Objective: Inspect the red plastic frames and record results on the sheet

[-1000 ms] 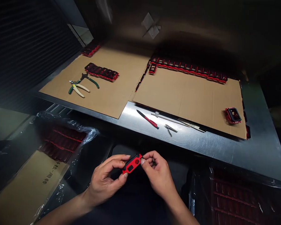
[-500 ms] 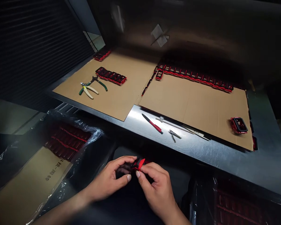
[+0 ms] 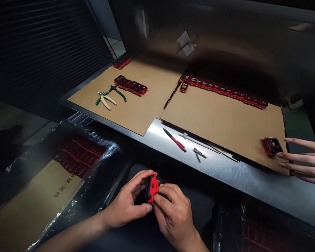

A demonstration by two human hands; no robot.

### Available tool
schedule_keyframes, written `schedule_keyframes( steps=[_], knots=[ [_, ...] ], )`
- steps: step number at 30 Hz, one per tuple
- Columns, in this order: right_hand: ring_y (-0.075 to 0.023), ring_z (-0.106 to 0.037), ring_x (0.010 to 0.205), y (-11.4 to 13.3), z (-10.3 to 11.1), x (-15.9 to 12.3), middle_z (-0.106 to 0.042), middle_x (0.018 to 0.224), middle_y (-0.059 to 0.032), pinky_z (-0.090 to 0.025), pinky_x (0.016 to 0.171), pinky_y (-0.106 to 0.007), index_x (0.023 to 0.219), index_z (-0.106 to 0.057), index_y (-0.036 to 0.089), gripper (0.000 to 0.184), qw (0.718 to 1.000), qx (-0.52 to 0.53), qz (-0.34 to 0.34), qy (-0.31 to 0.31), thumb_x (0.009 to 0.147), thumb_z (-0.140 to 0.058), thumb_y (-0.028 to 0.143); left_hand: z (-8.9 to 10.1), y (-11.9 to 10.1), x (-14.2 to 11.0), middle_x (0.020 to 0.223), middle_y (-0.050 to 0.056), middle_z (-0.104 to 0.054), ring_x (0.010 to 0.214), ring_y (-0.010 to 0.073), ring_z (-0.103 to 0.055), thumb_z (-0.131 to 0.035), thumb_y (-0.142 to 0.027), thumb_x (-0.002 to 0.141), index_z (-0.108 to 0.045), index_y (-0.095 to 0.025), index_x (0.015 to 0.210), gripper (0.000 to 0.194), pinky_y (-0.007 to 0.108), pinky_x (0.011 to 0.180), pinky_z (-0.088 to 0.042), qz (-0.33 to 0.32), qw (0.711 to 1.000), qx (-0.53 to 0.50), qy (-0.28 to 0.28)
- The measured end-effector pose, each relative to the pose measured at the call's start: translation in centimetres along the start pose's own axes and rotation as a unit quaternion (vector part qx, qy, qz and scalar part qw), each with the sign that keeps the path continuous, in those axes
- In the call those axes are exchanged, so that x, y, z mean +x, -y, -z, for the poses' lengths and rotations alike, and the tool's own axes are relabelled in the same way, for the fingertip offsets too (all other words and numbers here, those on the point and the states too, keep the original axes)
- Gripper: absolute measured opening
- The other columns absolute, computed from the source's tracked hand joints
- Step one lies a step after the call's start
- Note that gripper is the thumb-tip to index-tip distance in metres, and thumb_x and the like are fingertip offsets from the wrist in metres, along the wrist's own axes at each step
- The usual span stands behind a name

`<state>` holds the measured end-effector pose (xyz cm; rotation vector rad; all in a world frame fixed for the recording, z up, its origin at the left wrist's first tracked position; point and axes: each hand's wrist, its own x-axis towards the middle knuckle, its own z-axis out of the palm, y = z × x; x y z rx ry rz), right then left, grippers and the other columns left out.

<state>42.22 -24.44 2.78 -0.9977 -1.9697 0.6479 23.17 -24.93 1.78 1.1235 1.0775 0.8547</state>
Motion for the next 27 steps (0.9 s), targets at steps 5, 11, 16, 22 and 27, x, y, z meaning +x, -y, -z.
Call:
schedule_keyframes(
  steps=[5, 11, 16, 22, 27],
  knots=[
    [-0.0208, -0.069, 0.094, 0.4, 0.3, -0.1, -0.074, 0.099, -0.0067, -0.060, 0.082, -0.037, 0.111, -0.068, 0.023, 0.029, 0.994, 0.079, -0.071, 0.000, 0.087, -0.062, 0.006, 0.3, -0.2, -0.3, 0.142, 0.009, -0.050, 0.130, 0.0291, -0.053, -0.071, -0.009, 0.072, -0.048, -0.031, 0.141, 0.076, 0.047, 0.115, -0.041, -0.103, 0.993, 0.063, 0.010],
    [-0.0160, -0.071, 0.090, 0.5, 0.4, -0.4, -0.075, 0.096, -0.0021, -0.059, 0.081, -0.027, 0.103, -0.071, 0.027, 0.022, 0.968, 0.173, -0.179, -0.005, 0.091, -0.060, 0.012, 0.3, 0.0, -0.4, 0.145, 0.009, -0.051, 0.135, 0.0287, -0.051, -0.068, -0.004, 0.072, -0.044, -0.033, 0.143, 0.081, 0.049, 0.116, -0.039, -0.136, 0.989, 0.033, 0.039],
    [-0.0141, -0.074, 0.075, 0.9, 0.4, -0.8, -0.078, 0.084, 0.0014, -0.059, 0.071, -0.020, 0.096, -0.072, 0.029, 0.013, 0.934, 0.230, -0.271, -0.033, 0.086, -0.069, 0.021, -0.3, 0.7, -0.2, 0.150, 0.013, -0.047, 0.135, 0.0309, -0.052, -0.078, -0.020, 0.077, -0.045, -0.031, 0.138, 0.071, 0.050, 0.110, -0.046, -0.104, 0.982, -0.140, 0.076],
    [-0.0137, -0.071, 0.068, 1.2, 0.2, -0.8, -0.076, 0.077, -0.0006, -0.058, 0.066, -0.019, 0.088, -0.072, 0.024, 0.007, 0.906, 0.277, -0.319, -0.028, 0.082, -0.074, 0.026, -0.6, 1.1, -0.4, 0.150, 0.014, -0.047, 0.136, 0.0312, -0.051, -0.080, -0.025, 0.079, -0.045, -0.031, 0.135, 0.066, 0.050, 0.107, -0.049, -0.095, 0.980, -0.153, 0.091],
    [-0.0145, -0.073, 0.071, 1.1, 0.2, -0.8, -0.077, 0.079, -0.0018, -0.059, 0.068, -0.020, 0.088, -0.073, 0.024, 0.006, 0.896, 0.285, -0.340, -0.023, 0.082, -0.073, 0.025, -0.7, 1.4, -0.4, 0.152, 0.012, -0.044, 0.133, 0.0289, -0.054, -0.076, -0.011, 0.078, -0.042, -0.034, 0.134, 0.069, 0.048, 0.106, -0.050, -0.165, 0.980, -0.082, 0.074]
  ],
)
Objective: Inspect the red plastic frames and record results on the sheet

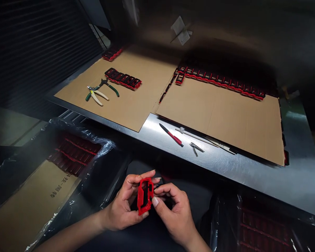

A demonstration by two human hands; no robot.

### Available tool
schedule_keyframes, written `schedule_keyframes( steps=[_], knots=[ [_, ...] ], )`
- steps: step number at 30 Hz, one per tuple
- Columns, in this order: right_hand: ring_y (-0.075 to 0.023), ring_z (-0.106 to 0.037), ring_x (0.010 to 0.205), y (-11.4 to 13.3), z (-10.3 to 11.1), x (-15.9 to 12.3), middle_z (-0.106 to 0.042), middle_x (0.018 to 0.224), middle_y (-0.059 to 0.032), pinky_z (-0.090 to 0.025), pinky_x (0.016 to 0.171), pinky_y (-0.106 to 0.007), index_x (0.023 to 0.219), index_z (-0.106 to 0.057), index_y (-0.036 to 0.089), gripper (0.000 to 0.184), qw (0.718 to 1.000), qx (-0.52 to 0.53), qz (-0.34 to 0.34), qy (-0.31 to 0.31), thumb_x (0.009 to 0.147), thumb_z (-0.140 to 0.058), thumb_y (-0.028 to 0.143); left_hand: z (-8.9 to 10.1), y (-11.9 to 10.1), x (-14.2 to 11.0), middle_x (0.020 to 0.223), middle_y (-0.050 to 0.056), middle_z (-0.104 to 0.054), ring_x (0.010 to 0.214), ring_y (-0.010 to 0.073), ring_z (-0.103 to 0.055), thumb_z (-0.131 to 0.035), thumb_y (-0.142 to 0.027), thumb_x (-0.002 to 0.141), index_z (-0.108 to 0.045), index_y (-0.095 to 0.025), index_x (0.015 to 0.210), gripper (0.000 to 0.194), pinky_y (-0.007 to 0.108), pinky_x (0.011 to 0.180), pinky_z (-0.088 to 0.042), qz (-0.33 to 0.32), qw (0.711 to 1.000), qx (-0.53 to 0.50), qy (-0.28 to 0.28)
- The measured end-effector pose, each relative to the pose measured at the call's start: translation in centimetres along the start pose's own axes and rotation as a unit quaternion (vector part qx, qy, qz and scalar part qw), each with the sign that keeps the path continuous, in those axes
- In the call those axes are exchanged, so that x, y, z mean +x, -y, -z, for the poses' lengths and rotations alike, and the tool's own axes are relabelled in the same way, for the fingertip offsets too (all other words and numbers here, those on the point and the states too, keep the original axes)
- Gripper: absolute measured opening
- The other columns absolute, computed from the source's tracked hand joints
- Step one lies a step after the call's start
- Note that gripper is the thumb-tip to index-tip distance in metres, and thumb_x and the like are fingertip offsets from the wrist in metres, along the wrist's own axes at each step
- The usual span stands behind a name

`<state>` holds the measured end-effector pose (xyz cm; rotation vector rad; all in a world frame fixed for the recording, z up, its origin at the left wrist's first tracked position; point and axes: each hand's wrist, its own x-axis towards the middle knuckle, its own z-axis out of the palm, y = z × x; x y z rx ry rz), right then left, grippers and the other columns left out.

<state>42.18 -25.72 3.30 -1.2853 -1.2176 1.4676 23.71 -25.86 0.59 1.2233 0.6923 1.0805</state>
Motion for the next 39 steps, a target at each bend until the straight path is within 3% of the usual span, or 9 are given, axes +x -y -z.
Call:
schedule_keyframes(
  steps=[6, 11, 15, 22, 30, 32, 34, 36, 39],
  knots=[
    [-0.0167, -0.075, 0.072, 0.7, -0.2, 0.2, -0.079, 0.081, -0.0036, -0.060, 0.068, -0.022, 0.089, -0.075, 0.022, 0.009, 0.999, 0.002, -0.031, 0.016, 0.082, -0.071, 0.025, 0.4, 0.6, -0.1, 0.152, 0.018, -0.045, 0.133, 0.0300, -0.055, -0.072, -0.004, 0.077, -0.035, -0.028, 0.139, 0.077, 0.050, 0.107, -0.050, -0.067, 0.993, 0.089, 0.026],
    [-0.0143, -0.072, 0.064, 1.1, -0.6, 0.4, -0.078, 0.072, 0.0006, -0.057, 0.064, -0.020, 0.084, -0.077, 0.022, 0.013, 0.995, -0.096, 0.003, 0.018, 0.082, -0.065, 0.017, 0.9, 1.2, 0.3, 0.149, 0.019, -0.049, 0.133, 0.0280, -0.055, -0.065, 0.002, 0.074, -0.034, -0.021, 0.144, 0.080, 0.045, 0.106, -0.052, -0.208, 0.953, 0.213, 0.049],
    [-0.0142, -0.072, 0.064, 1.5, -0.7, 0.4, -0.079, 0.073, 0.0011, -0.055, 0.064, -0.021, 0.082, -0.078, 0.022, 0.014, 0.989, -0.143, 0.029, 0.013, 0.082, -0.065, 0.016, 1.1, 1.5, 0.5, 0.146, 0.019, -0.054, 0.130, 0.0259, -0.058, -0.068, 0.002, 0.072, -0.037, -0.019, 0.143, 0.080, 0.042, 0.106, -0.052, -0.258, 0.932, 0.252, 0.042],
    [-0.0164, -0.070, 0.062, 2.1, -0.3, 0.3, -0.077, 0.071, 0.0012, -0.052, 0.060, -0.024, 0.088, -0.081, 0.025, 0.021, 0.989, -0.130, -0.005, 0.068, 0.090, -0.060, 0.023, 1.0, 1.7, 0.1, 0.146, 0.015, -0.055, 0.127, 0.0254, -0.061, -0.074, -0.010, 0.078, -0.029, -0.030, 0.147, 0.085, 0.042, 0.102, -0.056, -0.209, 0.946, 0.244, 0.050],
    [-0.0129, -0.065, 0.055, 2.4, 1.4, 0.0, -0.073, 0.066, 0.0040, -0.049, 0.056, -0.022, 0.106, -0.079, 0.025, 0.026, 0.977, -0.151, -0.045, 0.145, 0.094, -0.055, 0.024, 1.6, 1.7, -0.7, 0.144, 0.018, -0.056, 0.128, 0.0282, -0.059, -0.073, -0.005, 0.075, -0.035, -0.026, 0.145, 0.083, 0.045, 0.103, -0.054, -0.158, 0.961, 0.222, 0.048],
    [-0.0160, -0.072, 0.067, 2.3, 3.2, 0.8, -0.078, 0.077, 0.0011, -0.055, 0.066, -0.025, 0.113, -0.075, 0.024, 0.026, 0.981, -0.170, -0.020, 0.096, 0.094, -0.058, 0.029, 1.6, 1.6, -0.6, 0.144, 0.018, -0.056, 0.127, 0.0282, -0.061, -0.073, -0.007, 0.077, -0.038, -0.024, 0.144, 0.077, 0.043, 0.104, -0.053, -0.154, 0.967, 0.201, 0.040],
    [-0.0210, -0.074, 0.084, 1.8, 5.5, 2.5, -0.079, 0.094, -0.0050, -0.058, 0.079, -0.033, 0.114, -0.073, 0.021, 0.028, 0.966, -0.250, 0.046, -0.054, 0.092, -0.062, 0.035, 1.4, 1.5, -0.3, 0.144, 0.018, -0.055, 0.125, 0.0278, -0.063, -0.071, -0.005, 0.078, -0.040, -0.023, 0.143, 0.074, 0.043, 0.104, -0.053, -0.154, 0.971, 0.183, 0.028],
    [-0.0268, -0.070, 0.093, 1.1, 7.9, 4.8, -0.076, 0.102, -0.0102, -0.056, 0.083, -0.042, 0.111, -0.073, 0.020, 0.032, 0.895, -0.387, 0.101, -0.198, 0.088, -0.066, 0.041, 1.1, 1.5, -0.1, 0.143, 0.019, -0.055, 0.123, 0.0282, -0.064, -0.069, -0.004, 0.079, -0.039, -0.023, 0.143, 0.073, 0.044, 0.103, -0.053, -0.159, 0.973, 0.168, 0.019],
    [-0.0332, -0.065, 0.100, 0.3, 10.2, 7.7, -0.073, 0.106, -0.0130, -0.055, 0.083, -0.049, 0.109, -0.073, 0.019, 0.037, 0.817, -0.519, 0.089, -0.236, 0.082, -0.071, 0.045, 0.7, 1.6, 0.0, 0.144, 0.020, -0.052, 0.124, 0.0297, -0.063, -0.068, -0.007, 0.081, -0.037, -0.024, 0.145, 0.073, 0.045, 0.102, -0.054, -0.162, 0.976, 0.146, 0.016]
  ],
)
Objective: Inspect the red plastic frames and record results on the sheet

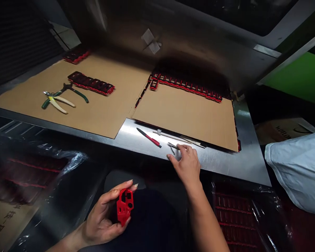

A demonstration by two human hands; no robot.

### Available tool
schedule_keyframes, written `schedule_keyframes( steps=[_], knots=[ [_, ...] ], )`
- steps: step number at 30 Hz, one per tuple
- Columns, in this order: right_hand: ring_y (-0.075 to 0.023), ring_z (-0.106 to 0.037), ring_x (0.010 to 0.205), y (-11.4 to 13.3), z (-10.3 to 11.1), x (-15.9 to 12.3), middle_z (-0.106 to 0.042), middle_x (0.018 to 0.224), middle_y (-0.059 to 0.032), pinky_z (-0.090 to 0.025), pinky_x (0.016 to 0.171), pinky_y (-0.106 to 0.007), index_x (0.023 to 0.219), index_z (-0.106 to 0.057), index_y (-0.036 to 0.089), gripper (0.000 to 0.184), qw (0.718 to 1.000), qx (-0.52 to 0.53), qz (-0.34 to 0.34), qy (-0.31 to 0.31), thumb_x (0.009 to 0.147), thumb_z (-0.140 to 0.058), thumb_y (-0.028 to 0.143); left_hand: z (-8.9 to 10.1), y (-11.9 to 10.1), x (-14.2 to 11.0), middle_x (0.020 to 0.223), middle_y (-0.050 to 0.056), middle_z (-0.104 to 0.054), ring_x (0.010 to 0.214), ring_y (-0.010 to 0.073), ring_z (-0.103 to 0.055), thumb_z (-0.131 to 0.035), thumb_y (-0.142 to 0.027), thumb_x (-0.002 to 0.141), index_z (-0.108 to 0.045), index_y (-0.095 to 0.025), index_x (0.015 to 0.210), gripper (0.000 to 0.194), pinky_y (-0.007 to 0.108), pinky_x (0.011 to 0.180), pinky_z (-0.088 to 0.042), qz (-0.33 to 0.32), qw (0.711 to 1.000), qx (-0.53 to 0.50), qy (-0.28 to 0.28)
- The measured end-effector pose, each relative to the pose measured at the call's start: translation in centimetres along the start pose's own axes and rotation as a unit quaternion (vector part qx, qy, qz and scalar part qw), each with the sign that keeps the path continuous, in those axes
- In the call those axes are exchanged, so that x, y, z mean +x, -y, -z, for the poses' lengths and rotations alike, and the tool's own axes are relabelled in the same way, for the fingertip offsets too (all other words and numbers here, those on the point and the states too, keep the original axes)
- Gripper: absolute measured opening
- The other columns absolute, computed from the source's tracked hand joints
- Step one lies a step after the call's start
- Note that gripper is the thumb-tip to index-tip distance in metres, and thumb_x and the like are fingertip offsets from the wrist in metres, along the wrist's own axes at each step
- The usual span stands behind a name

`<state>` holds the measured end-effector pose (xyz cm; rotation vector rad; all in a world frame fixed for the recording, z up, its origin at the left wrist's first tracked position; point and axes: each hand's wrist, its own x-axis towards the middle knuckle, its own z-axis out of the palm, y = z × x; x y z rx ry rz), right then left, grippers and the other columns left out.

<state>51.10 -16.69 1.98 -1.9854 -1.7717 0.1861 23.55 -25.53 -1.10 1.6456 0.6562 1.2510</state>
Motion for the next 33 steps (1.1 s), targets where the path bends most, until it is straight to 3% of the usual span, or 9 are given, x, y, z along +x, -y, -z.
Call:
schedule_keyframes(
  steps=[3, 5, 6, 8, 10, 14, 18, 22, 33],
  knots=[
    [-0.0272, -0.069, 0.081, 0.3, 0.7, -0.3, -0.075, 0.089, -0.0092, -0.056, 0.075, -0.044, 0.098, -0.074, 0.020, 0.024, 0.999, 0.017, 0.044, 0.010, 0.087, -0.066, 0.040, 0.0, -0.2, -0.2, 0.145, 0.020, -0.050, 0.122, 0.0304, -0.064, -0.069, -0.011, 0.081, -0.032, -0.028, 0.147, 0.077, 0.048, 0.100, -0.055, -0.007, 1.000, 0.012, -0.002],
    [-0.0218, -0.069, 0.069, 1.6, 2.4, -2.2, -0.074, 0.083, -0.0063, -0.057, 0.068, -0.038, 0.103, -0.073, 0.022, 0.021, 0.990, 0.078, 0.114, 0.019, 0.089, -0.065, 0.035, 0.3, -0.3, -0.5, 0.143, 0.020, -0.050, 0.120, 0.0306, -0.065, -0.071, -0.014, 0.080, -0.029, -0.028, 0.151, 0.083, 0.048, 0.099, -0.055, -0.032, 0.998, 0.045, -0.001],
    [-0.0218, -0.070, 0.073, 2.4, 3.4, -3.4, -0.075, 0.088, -0.0066, -0.058, 0.069, -0.036, 0.108, -0.072, 0.024, 0.022, 0.980, 0.109, 0.165, 0.031, 0.088, -0.066, 0.030, 0.5, -0.4, -0.6, 0.143, 0.020, -0.049, 0.119, 0.0303, -0.065, -0.072, -0.015, 0.080, -0.027, -0.028, 0.152, 0.087, 0.047, 0.098, -0.056, -0.045, 0.997, 0.063, 0.002],
    [-0.0214, -0.071, 0.076, 4.0, 5.3, -5.8, -0.075, 0.091, -0.0067, -0.060, 0.064, -0.032, 0.122, -0.068, 0.026, 0.039, 0.950, 0.161, 0.260, 0.067, 0.083, -0.070, 0.020, 0.7, -0.5, -0.7, 0.142, 0.019, -0.049, 0.115, 0.0293, -0.066, -0.074, -0.018, 0.080, -0.023, -0.029, 0.155, 0.092, 0.045, 0.095, -0.058, -0.063, 0.994, 0.088, 0.014],
    [-0.0210, -0.072, 0.073, 5.4, 6.2, -7.6, -0.076, 0.086, -0.0055, -0.062, 0.061, -0.030, 0.126, -0.066, 0.026, 0.049, 0.926, 0.193, 0.312, 0.090, 0.079, -0.072, 0.014, 0.7, -0.7, -0.4, 0.139, 0.018, -0.049, 0.112, 0.0288, -0.066, -0.074, -0.019, 0.077, -0.023, -0.030, 0.155, 0.094, 0.043, 0.089, -0.060, -0.052, 0.994, 0.096, 0.018],
    [-0.0211, -0.073, 0.073, 6.0, 5.5, -9.3, -0.077, 0.085, -0.0065, -0.064, 0.061, -0.031, 0.118, -0.069, 0.022, 0.041, 0.931, 0.229, 0.270, 0.090, 0.078, -0.069, 0.009, 0.3, -1.3, 0.9, 0.127, 0.016, -0.056, 0.111, 0.0318, -0.061, -0.070, -0.014, 0.065, -0.030, -0.024, 0.154, 0.097, 0.045, 0.084, -0.060, -0.009, 0.997, 0.078, 0.019],
    [-0.0214, -0.075, 0.075, 5.2, 4.1, -10.2, -0.078, 0.087, -0.0067, -0.065, 0.065, -0.032, 0.108, -0.070, 0.022, 0.033, 0.932, 0.267, 0.221, 0.106, 0.079, -0.068, 0.007, 0.0, -1.7, 1.8, 0.119, 0.014, -0.059, 0.107, 0.0299, -0.062, -0.069, -0.011, 0.061, -0.028, -0.022, 0.154, 0.103, 0.043, 0.085, -0.060, -0.022, 0.996, 0.082, 0.028],
    [-0.0223, -0.075, 0.075, 5.6, 3.7, -10.7, -0.078, 0.087, -0.0093, -0.065, 0.063, -0.032, 0.100, -0.074, 0.021, 0.027, 0.911, 0.294, 0.258, 0.128, 0.077, -0.071, 0.007, 0.0, -1.6, 1.7, 0.124, 0.015, -0.059, 0.108, 0.0304, -0.064, -0.070, -0.012, 0.062, -0.024, -0.025, 0.154, 0.104, 0.043, 0.085, -0.062, -0.030, 0.994, 0.098, 0.033],
    [-0.0182, -0.073, 0.066, 6.9, 4.4, -9.5, -0.080, 0.087, -0.0097, -0.062, 0.054, -0.027, 0.100, -0.075, 0.022, 0.025, 0.903, 0.249, 0.324, 0.129, 0.079, -0.070, 0.008, 0.1, -1.2, 1.4, 0.128, 0.015, -0.059, 0.112, 0.0308, -0.063, -0.070, -0.011, 0.064, -0.027, -0.024, 0.154, 0.101, 0.046, 0.090, -0.061, -0.024, 0.995, 0.085, 0.035]
  ],
)
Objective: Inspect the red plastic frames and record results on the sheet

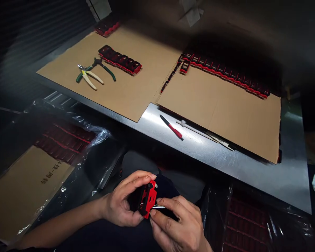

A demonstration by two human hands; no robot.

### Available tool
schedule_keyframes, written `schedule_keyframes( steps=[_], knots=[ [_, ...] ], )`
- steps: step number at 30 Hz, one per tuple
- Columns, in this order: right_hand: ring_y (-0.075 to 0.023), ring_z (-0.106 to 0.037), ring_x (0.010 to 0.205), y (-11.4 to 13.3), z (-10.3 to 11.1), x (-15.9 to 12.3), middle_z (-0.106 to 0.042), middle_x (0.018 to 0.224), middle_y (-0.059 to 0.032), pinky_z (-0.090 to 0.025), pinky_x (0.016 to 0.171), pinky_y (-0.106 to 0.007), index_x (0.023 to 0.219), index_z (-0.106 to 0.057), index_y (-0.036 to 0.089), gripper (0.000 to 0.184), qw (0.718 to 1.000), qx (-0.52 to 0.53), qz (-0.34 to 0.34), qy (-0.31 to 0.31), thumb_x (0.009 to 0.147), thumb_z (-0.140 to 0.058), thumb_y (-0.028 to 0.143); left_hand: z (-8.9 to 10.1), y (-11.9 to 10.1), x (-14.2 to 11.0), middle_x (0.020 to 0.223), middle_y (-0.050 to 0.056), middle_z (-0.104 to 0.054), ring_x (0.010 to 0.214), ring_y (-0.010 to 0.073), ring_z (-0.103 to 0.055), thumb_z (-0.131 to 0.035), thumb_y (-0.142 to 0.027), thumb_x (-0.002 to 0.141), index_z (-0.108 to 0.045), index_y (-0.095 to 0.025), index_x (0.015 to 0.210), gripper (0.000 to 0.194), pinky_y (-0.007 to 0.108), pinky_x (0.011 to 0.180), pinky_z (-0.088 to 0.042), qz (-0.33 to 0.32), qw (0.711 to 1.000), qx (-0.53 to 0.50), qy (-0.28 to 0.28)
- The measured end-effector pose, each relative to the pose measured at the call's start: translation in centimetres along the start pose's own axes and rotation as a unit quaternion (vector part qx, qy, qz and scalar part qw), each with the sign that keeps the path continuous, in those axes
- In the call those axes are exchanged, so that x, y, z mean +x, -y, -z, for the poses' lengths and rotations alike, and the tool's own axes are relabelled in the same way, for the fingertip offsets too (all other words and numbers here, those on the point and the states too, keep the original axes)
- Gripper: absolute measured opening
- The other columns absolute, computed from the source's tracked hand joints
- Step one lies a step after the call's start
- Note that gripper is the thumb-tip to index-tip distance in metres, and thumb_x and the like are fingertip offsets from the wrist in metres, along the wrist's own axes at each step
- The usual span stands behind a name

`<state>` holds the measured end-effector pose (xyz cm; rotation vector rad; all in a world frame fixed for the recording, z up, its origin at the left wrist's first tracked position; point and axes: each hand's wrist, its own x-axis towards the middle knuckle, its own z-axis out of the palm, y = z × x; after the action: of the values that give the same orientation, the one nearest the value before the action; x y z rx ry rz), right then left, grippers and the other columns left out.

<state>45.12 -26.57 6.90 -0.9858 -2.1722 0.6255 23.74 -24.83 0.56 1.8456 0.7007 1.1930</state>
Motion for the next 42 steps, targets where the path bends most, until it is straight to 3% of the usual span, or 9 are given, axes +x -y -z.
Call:
schedule_keyframes(
  steps=[11, 17, 29, 35, 42],
  knots=[
    [-0.0181, -0.073, 0.067, -0.1, 0.2, 0.0, -0.080, 0.089, -0.0094, -0.062, 0.053, -0.025, 0.098, -0.075, 0.020, 0.022, 0.999, -0.038, 0.019, 0.033, 0.080, -0.071, 0.010, -0.1, 0.1, -0.1, 0.129, 0.015, -0.060, 0.112, 0.0290, -0.063, -0.068, -0.011, 0.063, -0.028, -0.023, 0.155, 0.101, 0.043, 0.089, -0.061, -0.006, 1.000, 0.004, -0.001],
    [-0.0179, -0.073, 0.075, 0.1, 0.3, -0.7, -0.079, 0.092, -0.0083, -0.061, 0.052, -0.021, 0.104, -0.075, 0.021, 0.020, 0.995, -0.073, 0.012, 0.068, 0.086, -0.068, 0.015, 0.3, -0.1, -0.2, 0.127, 0.017, -0.059, 0.112, 0.0279, -0.063, -0.072, -0.015, 0.070, -0.034, -0.019, 0.151, 0.089, 0.041, 0.091, -0.059, 0.016, 0.999, -0.001, 0.029],
    [-0.0167, -0.071, 0.074, 0.5, -0.7, -1.2, -0.078, 0.089, -0.0069, -0.063, 0.063, -0.023, 0.099, -0.076, 0.018, 0.017, 0.999, -0.048, -0.012, 0.002, 0.090, -0.063, 0.012, 0.2, 0.0, -0.4, 0.126, 0.018, -0.059, 0.110, 0.0279, -0.063, -0.070, -0.015, 0.072, -0.034, -0.018, 0.150, 0.086, 0.044, 0.087, -0.060, 0.018, 1.000, 0.013, 0.023],
    [-0.0175, -0.073, 0.076, 0.5, -0.4, -1.3, -0.079, 0.089, -0.0066, -0.065, 0.071, -0.026, 0.102, -0.075, 0.017, 0.019, 0.999, -0.041, -0.003, 0.033, 0.087, -0.067, 0.009, 0.2, 0.0, -0.3, 0.124, 0.017, -0.061, 0.109, 0.0275, -0.064, -0.071, -0.014, 0.071, -0.036, -0.017, 0.149, 0.086, 0.043, 0.089, -0.060, 0.016, 1.000, 0.011, 0.017],
    [-0.0175, -0.073, 0.071, 0.4, -0.8, -1.0, -0.079, 0.086, -0.0075, -0.065, 0.068, -0.026, 0.102, -0.074, 0.013, 0.018, 1.000, -0.011, 0.002, 0.011, 0.086, -0.069, 0.006, 0.0, 0.0, -0.5, 0.125, 0.017, -0.061, 0.109, 0.0288, -0.064, -0.071, -0.008, 0.064, -0.041, -0.017, 0.145, 0.087, 0.044, 0.089, -0.060, 0.037, 0.999, 0.000, 0.000]
  ],
)
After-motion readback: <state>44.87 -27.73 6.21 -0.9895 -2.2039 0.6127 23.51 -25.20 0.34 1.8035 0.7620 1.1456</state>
